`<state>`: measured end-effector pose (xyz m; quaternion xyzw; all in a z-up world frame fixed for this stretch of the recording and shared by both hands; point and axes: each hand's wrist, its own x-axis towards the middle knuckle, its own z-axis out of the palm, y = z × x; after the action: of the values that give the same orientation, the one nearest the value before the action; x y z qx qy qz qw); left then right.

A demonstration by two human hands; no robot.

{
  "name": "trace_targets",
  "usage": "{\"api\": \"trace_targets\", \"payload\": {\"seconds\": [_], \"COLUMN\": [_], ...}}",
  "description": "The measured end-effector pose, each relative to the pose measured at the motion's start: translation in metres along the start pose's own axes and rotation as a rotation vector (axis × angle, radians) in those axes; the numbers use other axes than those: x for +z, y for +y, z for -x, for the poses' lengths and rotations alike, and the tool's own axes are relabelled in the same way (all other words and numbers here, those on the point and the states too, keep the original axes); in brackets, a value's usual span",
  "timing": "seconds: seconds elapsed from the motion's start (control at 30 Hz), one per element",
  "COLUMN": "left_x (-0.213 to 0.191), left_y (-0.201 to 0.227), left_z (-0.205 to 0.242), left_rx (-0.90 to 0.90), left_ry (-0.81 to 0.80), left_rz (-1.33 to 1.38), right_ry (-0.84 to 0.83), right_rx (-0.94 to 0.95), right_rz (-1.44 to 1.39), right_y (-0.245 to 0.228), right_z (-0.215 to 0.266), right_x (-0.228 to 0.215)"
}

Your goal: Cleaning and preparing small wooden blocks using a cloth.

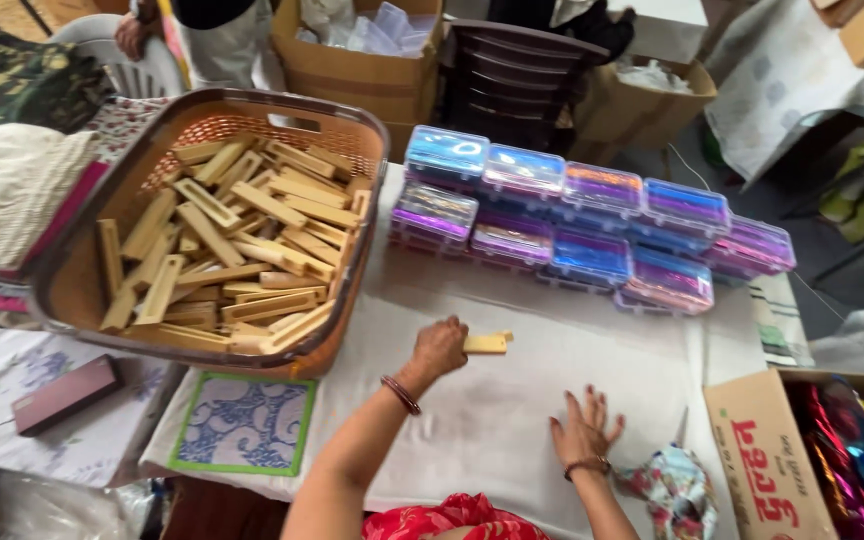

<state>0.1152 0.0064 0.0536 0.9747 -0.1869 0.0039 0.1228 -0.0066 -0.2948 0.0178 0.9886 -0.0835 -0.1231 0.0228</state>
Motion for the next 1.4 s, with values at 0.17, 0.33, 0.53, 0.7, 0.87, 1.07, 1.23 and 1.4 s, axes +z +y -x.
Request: {"api": "trace_targets", "payload": {"seconds": [0.17, 0.33, 0.53, 0.7, 0.87, 1.07, 1.23, 1.4], "left_x": [0.084, 0.005, 0.05, 0.074, 0.057, 0.053, 0.043, 0.047], "left_y": [0.05, 0.074, 0.038, 0.04, 0.062, 0.059, 0.059, 0.063], "left_z": [0.015, 0.048, 0.068, 0.041, 0.03, 0.049, 0.047, 0.025], "left_rx": [-0.131, -0.237, -0.344, -0.211, -0.208, -0.135, -0.139, -0.071], "left_ry": [-0.056, -0.064, -0.056, 0.077, -0.089, -0.049, -0.014, 0.04], "left_rz": [0.035, 0.155, 0.198, 0.249, 0.327, 0.308, 0.406, 0.506], "right_ry": [0.164, 0.312, 0.767, 0.803, 0.51, 0.332, 0.392, 0.583], "right_rx": [0.314, 0.428, 0.17, -0.18, -0.667, -0.686, -0.465, -0.39], "right_rz": [0.185, -0.052, -0.644, -0.705, -0.495, -0.253, -0.449, -0.623], "right_y": [0.101, 0.159, 0.138, 0.049, -0.009, 0.017, 0.035, -0.045], "right_z": [0.056, 0.073, 0.046, 0.016, -0.004, -0.011, -0.061, -0.065], "right_x": [0.042, 0.088, 0.081, 0.029, 0.015, 0.011, 0.053, 0.009]}}
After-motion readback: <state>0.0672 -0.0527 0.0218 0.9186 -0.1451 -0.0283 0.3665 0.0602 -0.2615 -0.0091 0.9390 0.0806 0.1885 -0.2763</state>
